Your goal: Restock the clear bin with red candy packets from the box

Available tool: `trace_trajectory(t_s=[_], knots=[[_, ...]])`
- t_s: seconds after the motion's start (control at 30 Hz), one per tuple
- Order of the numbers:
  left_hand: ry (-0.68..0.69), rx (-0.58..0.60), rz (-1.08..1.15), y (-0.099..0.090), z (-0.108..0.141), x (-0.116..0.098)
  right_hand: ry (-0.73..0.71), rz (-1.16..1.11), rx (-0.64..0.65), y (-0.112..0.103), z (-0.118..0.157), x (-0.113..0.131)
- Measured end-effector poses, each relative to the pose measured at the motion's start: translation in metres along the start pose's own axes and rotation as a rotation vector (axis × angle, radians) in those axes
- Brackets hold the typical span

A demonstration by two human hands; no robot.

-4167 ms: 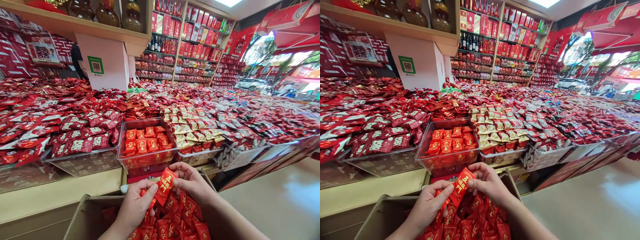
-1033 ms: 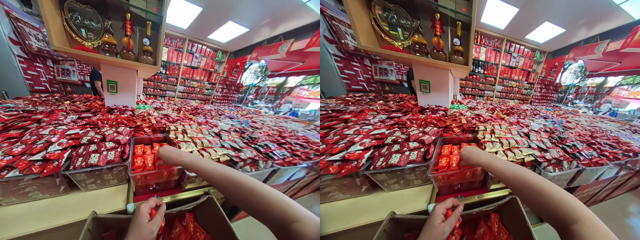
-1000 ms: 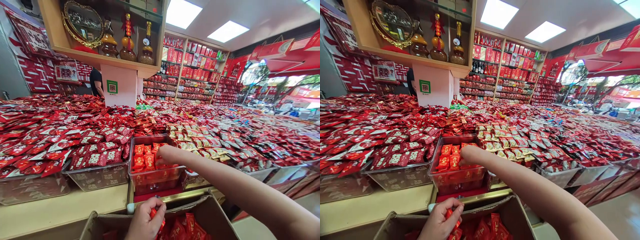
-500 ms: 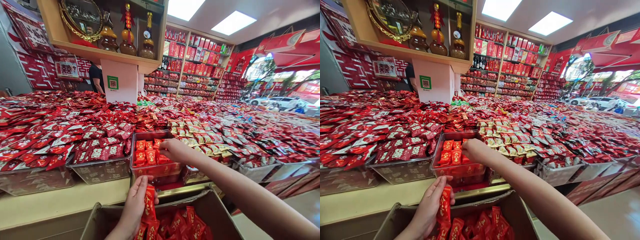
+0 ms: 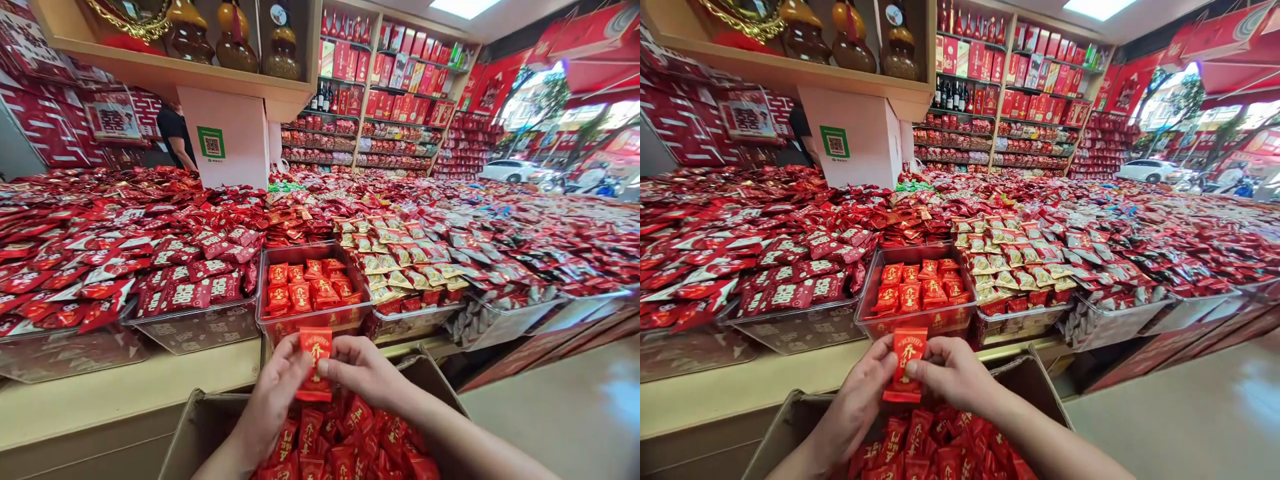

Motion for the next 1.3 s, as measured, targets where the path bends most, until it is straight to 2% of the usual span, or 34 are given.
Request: trace_trajectory(t_s=[0.1,0.2,0.27,0.43,0.6,0.77,0.9,1.03,1.1,1.17,1.3], knots=[[-0.003,0.077,-0.256,0.012,-0.003,0.002,0.026,-0.100,-0.051,-0.013,0.001,-0.002],[-0.048,0.102,-0.304,0.015,-0.005,0.009,-0.083,-0.058,-0.125,-0.026,0.002,0.007],[-0.085,0.093,-0.312,0.013,-0.006,0.015,-0.103,-0.061,-0.171,-0.033,0.004,0.008],[-0.171,0.074,-0.169,0.012,-0.007,0.026,-0.056,-0.128,-0.185,-0.035,0.005,0.005],[-0.191,-0.033,-0.019,0.011,-0.005,0.027,-0.069,-0.133,-0.253,-0.040,0.005,0.008],[-0.214,0.010,0.050,0.014,-0.004,0.032,-0.071,-0.106,-0.251,-0.038,0.009,0.010],[-0.194,0.045,-0.052,0.010,-0.006,0.039,-0.168,0.064,-0.311,-0.057,0.005,0.035],[-0.149,0.060,-0.443,0.009,-0.008,0.048,-0.357,0.171,-0.414,-0.083,-0.022,0.077],[-0.154,0.054,-0.621,0.008,-0.009,0.055,-0.439,0.298,-0.365,-0.083,-0.042,0.093],[-0.168,0.059,-0.717,0.007,-0.008,0.061,-0.454,0.494,-0.258,-0.073,-0.063,0.097],[-0.159,0.074,-0.810,0.007,-0.008,0.062,-0.329,0.818,-0.031,-0.052,-0.089,0.083]])
Point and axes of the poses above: each hand's wrist, its own z-axis away from the middle knuckle, its own y-axis out of the palm, x = y × z, the point moved 9 cm from there along -z, towards the middle knuckle, and after that the axes turned 11 degrees about -y, right-handed, at the moved point
